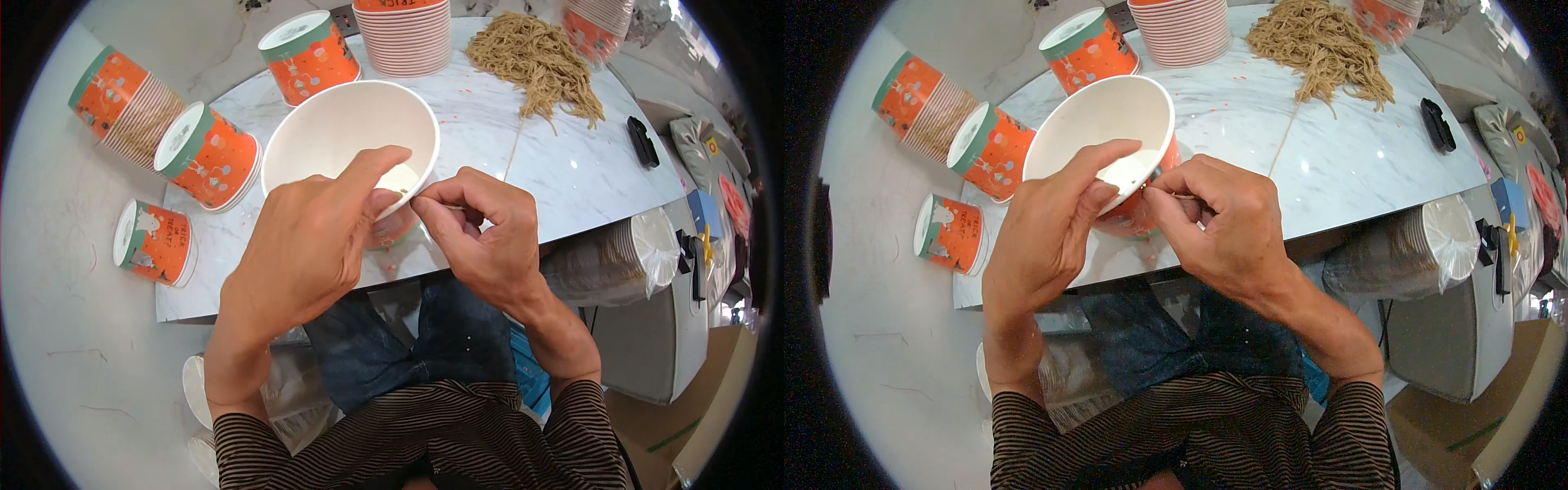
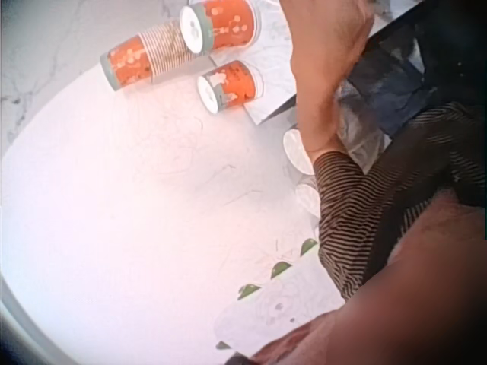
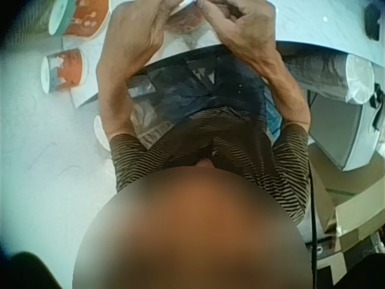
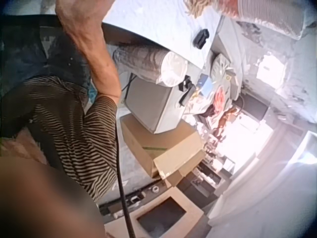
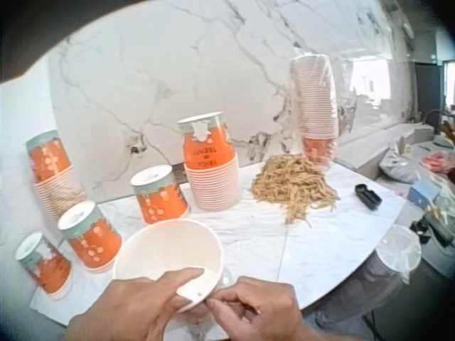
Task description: Manually thread and knot thin strings through holes in small paper buckets for assembly.
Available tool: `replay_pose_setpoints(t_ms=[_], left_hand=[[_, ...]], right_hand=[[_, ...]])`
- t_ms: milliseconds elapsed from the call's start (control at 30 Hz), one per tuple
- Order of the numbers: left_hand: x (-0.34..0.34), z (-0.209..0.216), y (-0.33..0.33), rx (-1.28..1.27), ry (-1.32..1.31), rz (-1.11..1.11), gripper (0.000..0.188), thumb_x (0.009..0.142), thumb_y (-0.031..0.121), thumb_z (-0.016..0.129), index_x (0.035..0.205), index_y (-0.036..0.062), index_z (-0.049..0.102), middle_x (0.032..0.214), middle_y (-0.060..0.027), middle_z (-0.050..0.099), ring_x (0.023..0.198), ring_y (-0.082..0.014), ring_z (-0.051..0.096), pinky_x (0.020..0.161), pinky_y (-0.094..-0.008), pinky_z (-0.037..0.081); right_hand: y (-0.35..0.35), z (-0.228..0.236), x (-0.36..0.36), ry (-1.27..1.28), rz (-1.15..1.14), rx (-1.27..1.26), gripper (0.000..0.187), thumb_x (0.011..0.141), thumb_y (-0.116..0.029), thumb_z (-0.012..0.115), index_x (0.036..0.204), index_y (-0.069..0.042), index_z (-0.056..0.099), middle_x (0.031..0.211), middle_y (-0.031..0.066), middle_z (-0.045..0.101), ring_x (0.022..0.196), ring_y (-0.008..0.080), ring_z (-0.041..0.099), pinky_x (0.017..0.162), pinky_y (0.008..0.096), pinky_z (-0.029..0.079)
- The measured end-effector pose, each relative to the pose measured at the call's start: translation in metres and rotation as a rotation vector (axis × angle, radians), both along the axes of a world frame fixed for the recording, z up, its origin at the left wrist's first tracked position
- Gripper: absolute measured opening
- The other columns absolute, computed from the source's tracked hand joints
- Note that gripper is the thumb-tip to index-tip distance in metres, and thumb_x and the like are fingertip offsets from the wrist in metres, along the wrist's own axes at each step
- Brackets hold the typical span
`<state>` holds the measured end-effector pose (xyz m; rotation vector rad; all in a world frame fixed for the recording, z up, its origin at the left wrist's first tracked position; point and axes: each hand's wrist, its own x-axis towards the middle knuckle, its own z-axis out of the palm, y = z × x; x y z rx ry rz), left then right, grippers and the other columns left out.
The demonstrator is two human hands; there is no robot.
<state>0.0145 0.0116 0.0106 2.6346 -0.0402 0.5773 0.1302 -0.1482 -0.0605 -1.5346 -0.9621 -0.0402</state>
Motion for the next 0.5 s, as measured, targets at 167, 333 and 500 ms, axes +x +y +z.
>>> replay_pose_setpoints(t_ms=[167,333,500], left_hand=[[0.01,0.004,0.015,-0.073,0.075,-0.168,0.03,0.089,0.0,0.064,0.119,0.0034,0.066,0.083,-0.0193,0.072,0.079,-0.0388,0.07,0.068,-0.0438,0.053],[0.019,0.019,0.013,0.037,0.147,-0.148,0.017,0.09,0.002,0.066,0.106,0.0004,0.072,0.084,-0.0179,0.072,0.077,-0.0336,0.07,0.069,-0.0393,0.053],[0.019,0.02,0.015,0.055,0.208,-0.14,0.01,0.09,0.002,0.068,0.098,-0.0008,0.072,0.084,-0.0157,0.071,0.073,-0.0288,0.068,0.067,-0.0351,0.053]], right_hand=[[0.0,0.002,-0.001,-0.02,0.005,-0.015,0.004,0.084,-0.002,0.073,0.083,0.001,0.072,0.068,0.0074,0.065,0.053,0.0125,0.055,0.049,0.0291,0.042],[-0.001,0.003,0.001,-0.039,0.021,-0.032,0.003,0.083,-0.001,0.072,0.083,0.001,0.072,0.069,0.008,0.066,0.053,0.0143,0.056,0.05,0.0298,0.042],[-0.001,0.007,0.0,-0.073,0.036,-0.028,0.003,0.083,-0.002,0.073,0.084,0.001,0.072,0.071,0.0086,0.067,0.054,0.0148,0.057,0.05,0.03,0.044]])
